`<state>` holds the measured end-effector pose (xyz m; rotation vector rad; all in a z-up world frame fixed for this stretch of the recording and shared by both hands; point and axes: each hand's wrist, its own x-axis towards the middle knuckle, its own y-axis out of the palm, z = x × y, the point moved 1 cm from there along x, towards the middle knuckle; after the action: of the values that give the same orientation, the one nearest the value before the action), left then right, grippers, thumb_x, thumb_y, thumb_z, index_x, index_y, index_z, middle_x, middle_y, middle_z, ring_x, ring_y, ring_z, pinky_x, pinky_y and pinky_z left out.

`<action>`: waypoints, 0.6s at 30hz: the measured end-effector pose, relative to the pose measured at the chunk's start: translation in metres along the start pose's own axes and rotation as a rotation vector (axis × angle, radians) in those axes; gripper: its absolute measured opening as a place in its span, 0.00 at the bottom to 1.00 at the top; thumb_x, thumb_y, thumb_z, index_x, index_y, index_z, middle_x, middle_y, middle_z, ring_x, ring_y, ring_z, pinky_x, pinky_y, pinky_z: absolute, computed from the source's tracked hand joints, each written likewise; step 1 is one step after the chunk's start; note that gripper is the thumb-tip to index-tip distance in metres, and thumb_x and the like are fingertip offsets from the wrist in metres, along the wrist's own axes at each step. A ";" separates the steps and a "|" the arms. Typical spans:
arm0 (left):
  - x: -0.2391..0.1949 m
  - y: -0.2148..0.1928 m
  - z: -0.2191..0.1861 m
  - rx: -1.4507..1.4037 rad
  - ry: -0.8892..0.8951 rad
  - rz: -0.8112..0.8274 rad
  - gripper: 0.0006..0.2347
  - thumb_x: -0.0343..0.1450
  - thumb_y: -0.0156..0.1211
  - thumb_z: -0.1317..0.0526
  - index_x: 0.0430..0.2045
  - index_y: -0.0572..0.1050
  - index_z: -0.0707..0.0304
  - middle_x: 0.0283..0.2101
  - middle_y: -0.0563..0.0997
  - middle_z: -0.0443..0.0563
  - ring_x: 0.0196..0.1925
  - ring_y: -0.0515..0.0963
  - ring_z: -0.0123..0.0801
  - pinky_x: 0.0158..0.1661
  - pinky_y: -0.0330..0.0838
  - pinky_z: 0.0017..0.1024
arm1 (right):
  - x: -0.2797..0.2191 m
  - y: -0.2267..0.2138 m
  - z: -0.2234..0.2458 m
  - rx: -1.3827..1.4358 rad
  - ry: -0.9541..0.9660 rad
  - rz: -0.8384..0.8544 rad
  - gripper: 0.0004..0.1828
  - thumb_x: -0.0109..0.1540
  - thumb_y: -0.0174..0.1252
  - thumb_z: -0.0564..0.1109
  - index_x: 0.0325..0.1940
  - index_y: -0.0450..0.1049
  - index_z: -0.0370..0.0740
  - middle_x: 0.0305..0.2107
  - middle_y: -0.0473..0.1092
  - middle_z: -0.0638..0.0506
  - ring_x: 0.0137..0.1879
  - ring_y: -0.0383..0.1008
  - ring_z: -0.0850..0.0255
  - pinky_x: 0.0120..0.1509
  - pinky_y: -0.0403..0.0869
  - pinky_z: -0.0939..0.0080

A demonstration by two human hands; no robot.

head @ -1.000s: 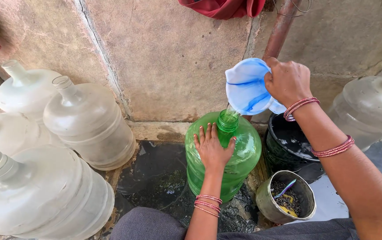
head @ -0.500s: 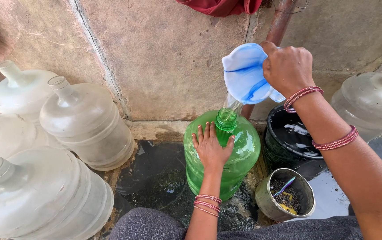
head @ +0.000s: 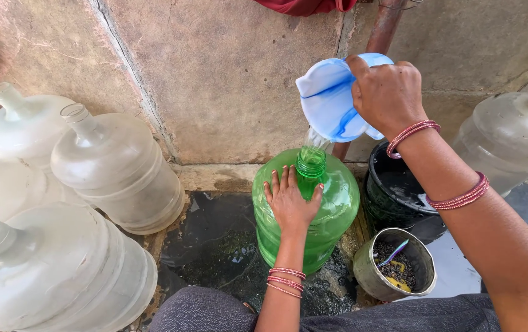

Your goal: The person washes a large green jug with water from a mug. They shake the jug to rinse it. They clean a small glass bottle using a brush and a soapy liquid from a small container.

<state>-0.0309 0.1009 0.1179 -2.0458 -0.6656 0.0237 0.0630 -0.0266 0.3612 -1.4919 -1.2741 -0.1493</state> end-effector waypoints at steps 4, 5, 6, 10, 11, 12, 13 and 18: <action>0.000 0.002 0.002 -0.002 0.012 -0.013 0.39 0.67 0.53 0.35 0.68 0.59 0.64 0.72 0.61 0.52 0.78 0.49 0.44 0.73 0.31 0.46 | -0.008 0.006 0.002 0.101 0.045 0.026 0.18 0.63 0.58 0.43 0.58 0.78 0.46 0.21 0.74 0.45 0.27 0.77 0.51 0.37 0.74 0.52; 0.000 0.003 0.003 -0.010 0.016 -0.017 0.39 0.67 0.53 0.35 0.68 0.59 0.64 0.72 0.61 0.53 0.78 0.49 0.44 0.73 0.31 0.46 | -0.011 0.013 -0.001 0.118 0.099 0.075 0.17 0.63 0.58 0.44 0.57 0.78 0.46 0.22 0.74 0.43 0.29 0.77 0.48 0.38 0.74 0.49; -0.001 0.004 0.004 -0.018 0.022 -0.020 0.39 0.67 0.52 0.35 0.69 0.59 0.64 0.72 0.61 0.53 0.78 0.49 0.44 0.73 0.32 0.46 | -0.016 0.021 -0.006 0.134 0.155 0.125 0.17 0.63 0.58 0.44 0.55 0.78 0.46 0.23 0.75 0.41 0.31 0.78 0.46 0.39 0.74 0.47; -0.001 0.009 0.010 -0.004 0.075 -0.030 0.40 0.67 0.54 0.37 0.69 0.58 0.66 0.73 0.61 0.54 0.78 0.50 0.45 0.73 0.32 0.46 | -0.064 0.078 -0.054 0.264 0.384 0.216 0.18 0.59 0.58 0.46 0.53 0.80 0.45 0.32 0.76 0.36 0.41 0.78 0.38 0.46 0.74 0.40; 0.000 0.009 0.013 -0.013 0.100 -0.044 0.40 0.66 0.55 0.37 0.70 0.58 0.67 0.73 0.61 0.55 0.78 0.50 0.45 0.73 0.32 0.46 | -0.086 0.098 -0.072 0.314 0.450 0.185 0.19 0.58 0.58 0.46 0.53 0.80 0.43 0.36 0.77 0.35 0.44 0.77 0.37 0.48 0.74 0.40; 0.000 0.009 0.014 -0.025 0.123 -0.059 0.41 0.66 0.55 0.38 0.70 0.57 0.68 0.73 0.60 0.56 0.77 0.50 0.46 0.73 0.33 0.47 | -0.112 0.119 -0.091 0.363 0.513 0.153 0.20 0.57 0.58 0.46 0.53 0.81 0.41 0.40 0.77 0.35 0.47 0.76 0.36 0.51 0.73 0.39; -0.001 0.009 0.016 -0.015 0.146 -0.067 0.41 0.67 0.55 0.38 0.70 0.57 0.69 0.73 0.60 0.57 0.77 0.51 0.47 0.72 0.33 0.47 | -0.141 0.141 -0.108 0.392 0.585 0.090 0.21 0.57 0.59 0.47 0.52 0.80 0.39 0.41 0.76 0.33 0.49 0.75 0.35 0.53 0.72 0.40; -0.003 0.000 0.022 -0.107 0.220 -0.125 0.41 0.64 0.62 0.41 0.68 0.61 0.73 0.70 0.65 0.65 0.75 0.57 0.52 0.72 0.39 0.48 | -0.292 0.248 -0.141 0.780 1.357 0.091 0.21 0.60 0.55 0.41 0.56 0.68 0.30 0.35 0.76 0.32 0.33 0.80 0.47 0.39 0.77 0.51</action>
<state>-0.0390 0.1164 0.1050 -2.0666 -0.6659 -0.3111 0.2029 -0.2650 0.0603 -0.4803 -0.0807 -0.4450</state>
